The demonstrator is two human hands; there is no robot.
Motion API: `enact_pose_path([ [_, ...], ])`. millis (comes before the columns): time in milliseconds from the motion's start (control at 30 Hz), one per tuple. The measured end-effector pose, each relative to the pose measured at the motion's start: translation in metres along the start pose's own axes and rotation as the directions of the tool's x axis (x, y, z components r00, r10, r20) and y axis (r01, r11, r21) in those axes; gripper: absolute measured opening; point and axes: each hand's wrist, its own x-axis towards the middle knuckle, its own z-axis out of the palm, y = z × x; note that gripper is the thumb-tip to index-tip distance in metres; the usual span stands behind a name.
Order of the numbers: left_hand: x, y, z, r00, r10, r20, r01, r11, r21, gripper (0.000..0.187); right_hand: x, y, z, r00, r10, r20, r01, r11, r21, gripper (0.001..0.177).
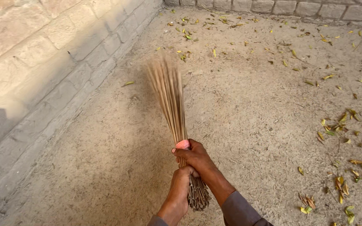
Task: The person sweeps dry leaves and debris on a dirt floor using a hand broom made of a bundle of sticks.
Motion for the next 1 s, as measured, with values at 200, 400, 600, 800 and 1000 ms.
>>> enact_pose_path([
  [200, 0.017, -0.002, -0.033, 0.963, -0.072, -0.259, 0.024, 0.983, -0.183, 0.018, 0.040, 0.032, 0.042, 0.912, 0.123, 0.391, -0.087, 0.990, -0.109, 0.035],
  [400, 0.059, 0.041, -0.013, 0.982, -0.166, 0.093, 0.123, 0.927, 0.355, 0.017, 0.036, 0.020, -0.010, 0.943, 0.244, -0.224, -0.184, 0.948, 0.260, 0.035],
  [600, 0.046, 0.066, 0.020, 0.943, -0.269, 0.195, 0.127, 0.834, 0.537, 0.020, 0.002, -0.016, -0.023, 0.853, 0.180, -0.490, -0.032, 0.955, 0.295, 0.035],
  [800, 0.022, -0.003, 0.000, 0.996, 0.047, 0.075, -0.056, 0.991, 0.124, 0.017, 0.002, -0.004, -0.014, 0.997, 0.081, -0.018, -0.079, 0.993, 0.084, 0.035],
  [1000, 0.035, 0.011, -0.004, 0.974, -0.158, 0.163, 0.142, 0.984, 0.104, 0.017, 0.004, 0.014, -0.017, 0.973, 0.163, -0.164, -0.142, 0.981, 0.133, 0.032],
])
